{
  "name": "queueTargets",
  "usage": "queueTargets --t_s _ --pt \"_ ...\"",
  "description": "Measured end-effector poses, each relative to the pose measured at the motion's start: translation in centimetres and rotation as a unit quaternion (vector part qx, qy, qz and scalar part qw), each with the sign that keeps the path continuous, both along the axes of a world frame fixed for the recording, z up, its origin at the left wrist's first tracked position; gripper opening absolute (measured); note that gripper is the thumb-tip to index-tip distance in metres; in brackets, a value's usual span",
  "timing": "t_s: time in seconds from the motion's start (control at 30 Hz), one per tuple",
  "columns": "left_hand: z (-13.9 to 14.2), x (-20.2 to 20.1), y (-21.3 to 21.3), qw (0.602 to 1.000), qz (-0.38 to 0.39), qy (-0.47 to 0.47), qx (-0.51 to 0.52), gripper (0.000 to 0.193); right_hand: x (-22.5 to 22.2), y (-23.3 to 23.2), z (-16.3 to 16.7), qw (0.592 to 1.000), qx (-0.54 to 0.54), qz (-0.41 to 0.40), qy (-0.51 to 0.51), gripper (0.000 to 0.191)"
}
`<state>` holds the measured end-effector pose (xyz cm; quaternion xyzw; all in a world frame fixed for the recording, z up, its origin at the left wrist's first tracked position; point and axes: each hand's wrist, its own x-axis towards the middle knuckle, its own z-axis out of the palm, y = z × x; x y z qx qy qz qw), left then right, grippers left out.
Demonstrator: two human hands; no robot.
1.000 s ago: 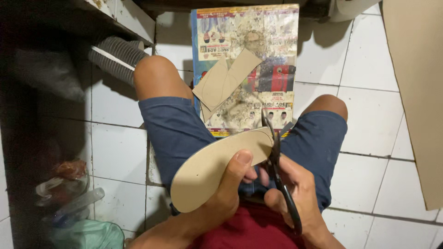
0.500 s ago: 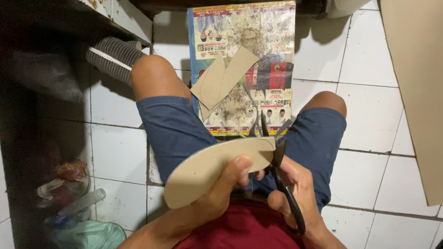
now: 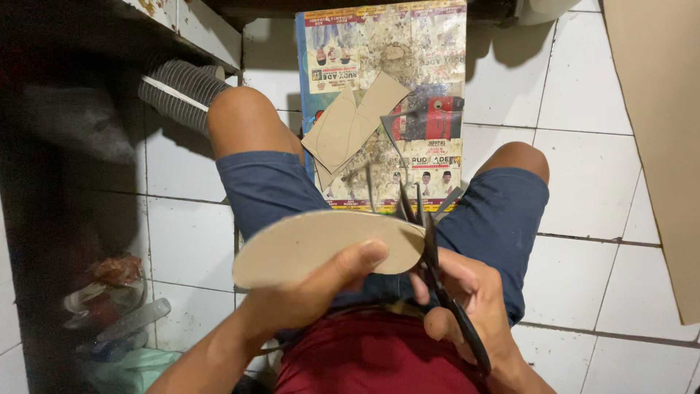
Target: The person sits on the workshop floor and cuts insole-shaped pattern pieces from a large cardboard sheet using scissors, following drawn outlines. They cut out each piece, trim the edges, and set the finished cutouts on a board beside them, accumulating a stack of cut insole patterns.
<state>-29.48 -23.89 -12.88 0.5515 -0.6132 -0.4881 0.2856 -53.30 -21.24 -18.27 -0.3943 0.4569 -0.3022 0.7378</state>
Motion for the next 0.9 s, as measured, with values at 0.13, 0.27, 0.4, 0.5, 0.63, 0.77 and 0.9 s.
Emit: queueTargets --t_s 0.13,0.27,0.4,0.5,0.63,0.77,0.9 --pt "0.5 0.4 -0.9 0.988 0.021 0.018 0.151 0.03 0.1 -0.4 0.5 0.999 0.032 0.019 -0.005 0.098" --pt "0.7 0.8 -1.6 0.992 -0.034 0.023 0.116 0.024 0.1 -0.6 0.6 0.999 -0.024 0.015 -0.038 0.095" --pt "0.3 1.6 -2.2 0.966 -0.013 0.152 0.209 0.022 -0.1 -0.4 0.4 0.999 0.008 0.029 -0.029 0.092" --pt "0.1 2.0 -2.4 0.956 -0.039 0.164 0.238 0.023 -0.3 -0.3 0.3 0.999 0.017 0.042 -0.022 0.09" --pt "0.1 2.2 -2.8 0.975 -0.076 0.083 0.191 0.024 -0.4 -0.4 0.2 0.996 0.03 0.041 -0.071 0.088" --pt "0.6 2.2 -3.3 0.949 -0.033 0.146 0.279 0.022 -0.7 0.0 -0.4 0.998 0.01 0.048 -0.032 0.087" --pt "0.6 2.5 -3.8 0.953 -0.028 0.157 0.257 0.022 -2.1 0.9 -2.1 0.998 0.022 0.053 -0.016 0.071"
